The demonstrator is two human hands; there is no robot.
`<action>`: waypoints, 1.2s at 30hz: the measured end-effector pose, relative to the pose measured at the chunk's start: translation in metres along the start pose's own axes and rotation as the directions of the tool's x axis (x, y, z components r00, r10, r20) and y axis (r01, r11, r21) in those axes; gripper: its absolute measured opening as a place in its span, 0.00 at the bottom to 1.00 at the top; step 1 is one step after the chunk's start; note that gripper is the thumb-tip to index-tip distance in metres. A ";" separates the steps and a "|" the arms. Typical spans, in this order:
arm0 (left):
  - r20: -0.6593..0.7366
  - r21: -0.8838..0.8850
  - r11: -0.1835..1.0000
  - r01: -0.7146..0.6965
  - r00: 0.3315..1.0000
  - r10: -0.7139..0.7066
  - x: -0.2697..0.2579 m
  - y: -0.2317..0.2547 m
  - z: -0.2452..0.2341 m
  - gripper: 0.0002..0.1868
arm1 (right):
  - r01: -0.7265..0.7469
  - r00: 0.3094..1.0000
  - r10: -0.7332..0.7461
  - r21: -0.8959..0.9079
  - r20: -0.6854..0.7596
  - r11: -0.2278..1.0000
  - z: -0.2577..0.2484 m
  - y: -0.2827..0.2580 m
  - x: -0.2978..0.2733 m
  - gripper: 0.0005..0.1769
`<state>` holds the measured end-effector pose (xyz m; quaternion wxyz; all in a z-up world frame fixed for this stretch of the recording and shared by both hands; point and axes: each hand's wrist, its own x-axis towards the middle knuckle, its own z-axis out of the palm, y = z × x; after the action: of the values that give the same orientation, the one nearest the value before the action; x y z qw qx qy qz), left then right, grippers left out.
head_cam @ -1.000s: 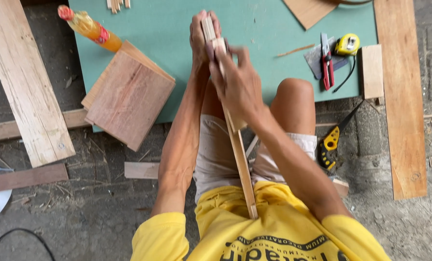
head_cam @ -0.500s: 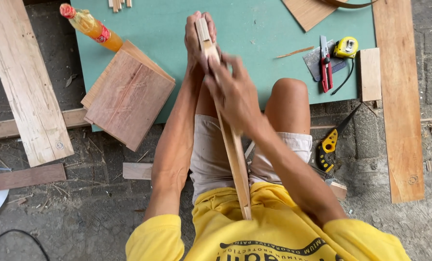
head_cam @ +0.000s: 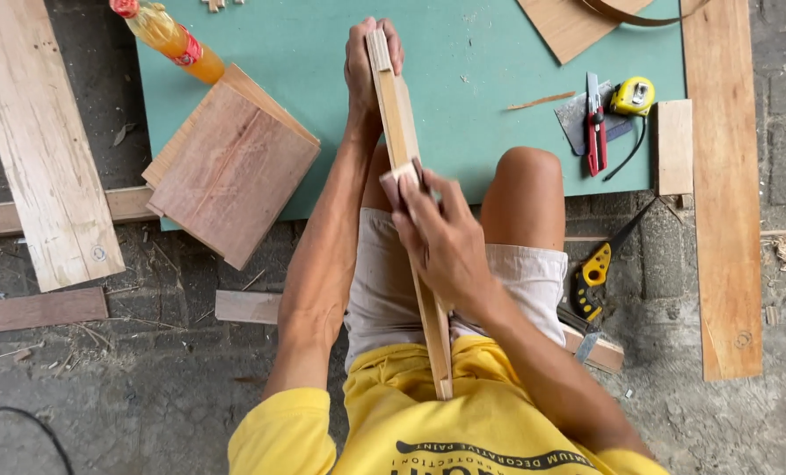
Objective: The person sits on the ground and sands the edges and surfaces of wooden planks using a sanding block. They handle multiple planks one at a time, turning them over to sand different sides.
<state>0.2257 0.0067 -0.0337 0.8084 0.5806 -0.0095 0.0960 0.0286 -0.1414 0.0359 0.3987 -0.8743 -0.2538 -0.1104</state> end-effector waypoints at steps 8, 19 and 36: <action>0.027 -0.144 0.984 0.100 0.995 -0.097 0.004 -0.011 -0.018 0.24 | 0.159 0.987 -0.158 0.025 -0.010 0.987 0.012 0.029 0.026 0.18; 0.062 -0.258 0.952 0.162 0.987 -0.151 0.016 -0.026 -0.030 0.24 | 0.407 0.913 -0.407 0.007 -0.002 0.913 0.029 0.100 0.060 0.23; 0.129 -0.306 0.945 0.111 0.989 -0.075 0.016 -0.028 -0.027 0.23 | 0.559 0.826 -0.558 0.011 0.081 0.829 0.027 0.141 0.096 0.26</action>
<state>0.2433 0.0260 -0.0669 0.8918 0.4497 -0.0440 0.0213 0.1841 -0.1649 -0.0342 0.3328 -0.7683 -0.5134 -0.1882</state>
